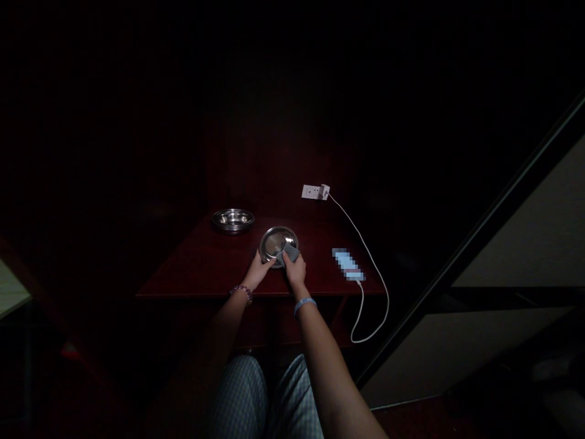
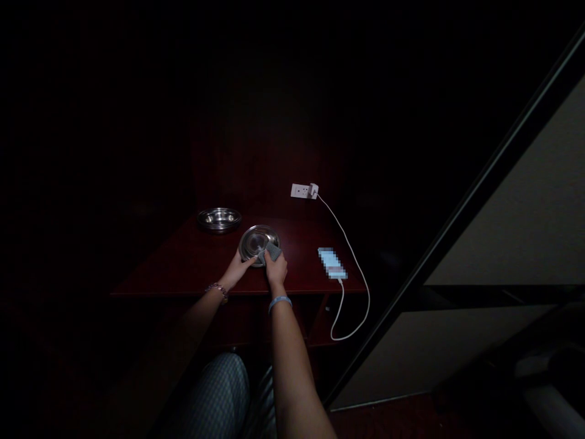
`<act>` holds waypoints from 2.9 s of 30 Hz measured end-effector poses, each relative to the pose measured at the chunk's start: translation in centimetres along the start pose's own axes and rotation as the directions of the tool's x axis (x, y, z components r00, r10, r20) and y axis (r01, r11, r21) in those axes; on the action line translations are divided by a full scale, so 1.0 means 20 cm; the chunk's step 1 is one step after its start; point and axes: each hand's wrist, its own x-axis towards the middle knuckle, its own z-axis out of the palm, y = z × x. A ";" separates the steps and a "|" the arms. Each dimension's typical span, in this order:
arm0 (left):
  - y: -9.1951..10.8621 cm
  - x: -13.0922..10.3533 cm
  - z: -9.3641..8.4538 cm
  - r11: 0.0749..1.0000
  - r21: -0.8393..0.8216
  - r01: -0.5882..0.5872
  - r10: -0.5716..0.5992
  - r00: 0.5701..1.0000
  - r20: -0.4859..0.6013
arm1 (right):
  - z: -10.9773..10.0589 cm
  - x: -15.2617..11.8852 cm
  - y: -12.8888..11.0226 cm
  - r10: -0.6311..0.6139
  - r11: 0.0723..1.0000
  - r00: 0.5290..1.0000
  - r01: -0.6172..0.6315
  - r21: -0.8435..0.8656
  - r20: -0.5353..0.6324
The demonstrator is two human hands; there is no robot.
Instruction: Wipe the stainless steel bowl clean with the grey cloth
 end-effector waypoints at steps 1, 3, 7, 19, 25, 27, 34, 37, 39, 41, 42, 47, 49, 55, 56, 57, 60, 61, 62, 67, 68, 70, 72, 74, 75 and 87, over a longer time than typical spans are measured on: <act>0.00 0.00 0.00 1.000 0.001 -0.003 0.003 1.000 0.004 | 0.00 0.00 0.00 -0.005 1.000 1.000 0.005 0.004 0.000; -0.01 0.01 -0.01 1.000 0.002 -0.011 0.011 1.000 0.013 | 0.00 0.00 0.00 -0.012 1.000 1.000 0.012 0.007 -0.002; -0.02 0.01 -0.01 1.000 0.010 -0.009 0.009 1.000 0.015 | 0.00 0.00 0.00 0.001 1.000 1.000 -0.001 -0.014 0.006; -0.02 0.01 -0.01 0.999 0.034 0.002 -0.002 1.000 -0.013 | 0.00 0.00 0.00 -0.011 1.000 1.000 0.011 -0.017 0.011; -0.03 0.02 -0.01 0.999 0.036 0.014 -0.013 1.000 -0.025 | -0.01 -0.01 -0.01 0.001 0.999 1.000 -0.001 -0.036 0.018; -0.03 0.02 -0.01 0.999 0.032 0.019 -0.018 1.000 -0.024 | -0.01 -0.01 -0.01 0.009 0.999 1.000 -0.008 -0.039 0.021; -0.01 0.01 0.00 1.000 0.007 0.030 -0.029 0.999 -0.034 | -0.01 -0.01 -0.02 -0.003 0.999 1.000 0.004 -0.042 0.025; 0.00 0.00 0.00 0.999 -0.001 0.036 -0.036 0.999 -0.040 | -0.01 -0.01 -0.02 -0.002 0.999 1.000 0.003 -0.038 0.022; -0.01 0.00 0.00 0.999 0.000 0.037 -0.037 0.999 -0.040 | -0.01 -0.01 -0.01 -0.003 0.999 1.000 0.003 -0.040 0.015; -0.01 0.01 -0.01 0.999 0.007 0.034 -0.033 0.999 -0.039 | -0.01 -0.01 -0.01 0.000 0.999 1.000 0.000 -0.047 0.017; -0.01 0.01 -0.01 0.999 0.012 0.030 -0.030 0.999 -0.039 | -0.01 -0.02 -0.01 0.002 0.999 1.000 -0.001 -0.050 0.020; -0.02 0.01 -0.01 0.999 0.036 0.008 -0.007 0.999 -0.040 | -0.01 -0.02 -0.01 -0.005 0.999 1.000 0.005 -0.040 0.015; -0.02 0.01 -0.02 0.999 0.033 0.001 0.001 0.999 -0.040 | -0.01 -0.01 -0.01 -0.005 0.999 1.000 0.006 -0.042 0.011; -0.01 0.00 -0.01 0.999 0.047 0.006 -0.004 0.999 -0.041 | 0.00 -0.01 0.00 -0.018 1.000 1.000 0.018 -0.020 0.007; 0.00 0.00 -0.01 0.999 0.051 0.010 -0.008 0.999 -0.048 | 0.00 -0.01 0.00 -0.020 1.000 1.000 0.021 -0.016 0.006; 0.00 0.00 -0.01 0.998 0.055 0.015 -0.012 0.999 -0.053 | 0.00 -0.01 0.00 -0.019 1.000 1.000 0.019 -0.014 0.005; 0.00 0.00 -0.01 0.998 0.059 0.018 -0.016 0.999 -0.046 | 0.00 -0.01 0.00 -0.001 1.000 1.000 0.001 -0.007 0.008; 0.00 0.01 -0.01 0.998 0.058 0.018 -0.016 0.999 -0.043 | 0.00 -0.01 0.00 0.003 1.000 1.000 -0.003 -0.006 0.009; 0.00 0.01 -0.01 0.998 0.055 0.017 -0.015 0.999 -0.040 | 0.00 -0.01 0.00 0.005 1.000 1.000 -0.004 -0.006 0.012; -0.01 0.01 -0.02 0.998 0.055 0.003 -0.002 0.999 -0.032 | -0.01 -0.02 -0.02 0.003 1.000 1.000 -0.003 -0.017 0.019; -0.01 0.01 -0.02 0.998 0.055 0.004 -0.002 0.999 -0.035 | -0.01 -0.02 -0.02 0.008 1.000 1.000 -0.008 -0.018 0.020; -0.01 0.01 -0.02 0.998 0.057 0.010 -0.007 0.999 -0.042 | -0.01 -0.02 -0.02 0.014 1.000 1.000 -0.014 -0.018 0.022; -0.01 0.01 -0.01 0.998 0.061 0.013 -0.010 0.999 -0.039 | -0.01 -0.02 -0.02 0.012 1.000 1.000 -0.012 -0.013 0.018; -0.01 0.01 -0.02 0.998 0.065 0.012 -0.010 0.999 -0.038 | -0.01 -0.02 -0.02 0.014 1.000 1.000 -0.014 -0.013 0.014; -0.02 0.01 -0.02 0.998 0.065 0.012 -0.010 0.999 -0.040 | 0.00 -0.02 -0.02 0.019 1.000 1.000 -0.019 -0.018 0.016; -0.01 0.02 -0.02 0.996 0.084 0.008 -0.004 0.999 -0.049 | -0.01 -0.03 -0.02 0.012 1.000 1.000 -0.012 -0.029 0.015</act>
